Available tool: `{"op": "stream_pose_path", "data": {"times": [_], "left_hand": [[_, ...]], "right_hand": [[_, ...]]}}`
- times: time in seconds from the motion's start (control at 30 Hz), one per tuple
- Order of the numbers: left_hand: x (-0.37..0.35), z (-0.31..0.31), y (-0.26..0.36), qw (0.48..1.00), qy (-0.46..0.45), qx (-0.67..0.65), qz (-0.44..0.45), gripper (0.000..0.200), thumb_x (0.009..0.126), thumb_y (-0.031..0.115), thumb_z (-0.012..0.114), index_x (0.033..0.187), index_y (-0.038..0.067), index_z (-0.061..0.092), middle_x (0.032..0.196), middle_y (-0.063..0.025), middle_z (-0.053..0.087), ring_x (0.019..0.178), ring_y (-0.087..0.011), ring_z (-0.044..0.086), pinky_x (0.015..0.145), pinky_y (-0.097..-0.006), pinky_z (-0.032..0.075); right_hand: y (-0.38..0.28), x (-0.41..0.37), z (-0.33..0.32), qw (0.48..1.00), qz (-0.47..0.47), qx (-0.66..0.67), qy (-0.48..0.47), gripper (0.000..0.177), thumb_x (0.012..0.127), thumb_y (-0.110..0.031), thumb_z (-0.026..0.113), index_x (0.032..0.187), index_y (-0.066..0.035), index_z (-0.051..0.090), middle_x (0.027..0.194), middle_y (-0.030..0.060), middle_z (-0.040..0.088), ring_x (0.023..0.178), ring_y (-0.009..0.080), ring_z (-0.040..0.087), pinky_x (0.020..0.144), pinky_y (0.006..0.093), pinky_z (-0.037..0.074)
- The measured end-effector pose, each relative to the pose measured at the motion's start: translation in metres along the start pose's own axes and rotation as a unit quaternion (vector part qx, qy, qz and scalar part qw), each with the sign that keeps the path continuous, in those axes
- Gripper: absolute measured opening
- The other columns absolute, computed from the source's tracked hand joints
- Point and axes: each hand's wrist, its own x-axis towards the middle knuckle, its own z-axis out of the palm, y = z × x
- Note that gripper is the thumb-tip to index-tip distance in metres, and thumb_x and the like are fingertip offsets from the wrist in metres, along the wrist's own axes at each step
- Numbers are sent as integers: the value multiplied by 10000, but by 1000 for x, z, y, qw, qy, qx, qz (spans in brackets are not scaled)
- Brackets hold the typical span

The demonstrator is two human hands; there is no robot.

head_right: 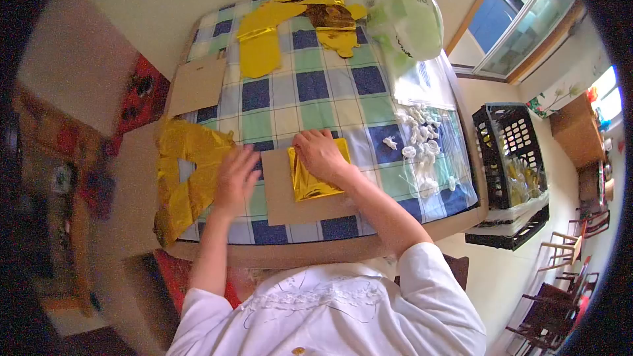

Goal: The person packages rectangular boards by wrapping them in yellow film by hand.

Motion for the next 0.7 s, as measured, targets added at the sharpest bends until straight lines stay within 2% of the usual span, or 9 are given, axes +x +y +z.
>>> {"op": "stream_pose_path", "data": {"times": [0.03,0.13,0.23,0.37,0.47,0.57,0.67,0.7], "left_hand": [[11,16,15,999,1,11,39,411,902,224,579,1277,58,558,1328,-146,528,1310,-305,409,1095,-492,274],[32,47,41,1000,-3,-12,23,416,913,175,534,1298,17,524,1384,-158,478,1341,-308,373,1109,-475,262],[30,66,40,999,-26,-21,-14,423,930,172,508,1310,-12,501,1386,-164,474,1340,-310,375,1114,-481,252],[23,74,39,1000,-3,11,5,411,937,182,496,1305,0,507,1373,-157,488,1336,-300,385,1113,-476,260],[24,74,36,1000,-10,13,6,434,929,163,506,1331,4,474,1391,-171,463,1349,-315,362,1110,-483,264],[23,75,38,1000,-7,4,-1,424,916,146,516,1315,7,485,1389,-168,464,1345,-306,370,1108,-476,279],[26,75,38,1000,16,-24,-9,389,898,124,521,1270,9,515,1351,-159,488,1304,-298,409,1089,-455,311],[30,73,39,999,30,-43,-8,369,892,116,524,1246,9,528,1317,-161,510,1271,-306,436,1069,-454,334]], "right_hand": [[1,0,0,1000,0,-3,1,137,852,-129,536,971,-60,541,944,116,599,953,308,550,846,443,375],[0,-1,0,999,-4,-43,5,136,841,-134,536,947,-50,545,936,115,604,956,312,552,846,444,378],[2,0,0,999,-9,-44,4,134,859,-163,555,943,-60,567,941,98,604,951,300,550,830,421,385],[-1,-2,-7,999,16,-25,-18,169,865,-169,567,998,-68,593,965,103,609,999,301,550,893,419,382],[7,-14,-21,994,24,-25,103,182,873,-141,566,1028,-57,613,978,114,609,998,318,558,871,412,423],[27,-43,-38,971,146,29,185,205,865,-102,573,1054,-37,615,951,135,610,907,324,594,781,394,479],[42,-63,-38,957,224,44,178,194,852,-82,579,1034,-24,613,895,150,604,785,311,615,682,377,500],[38,-62,-41,956,232,55,171,189,848,-78,572,1029,-28,602,881,159,609,786,324,617,689,393,499]]}}
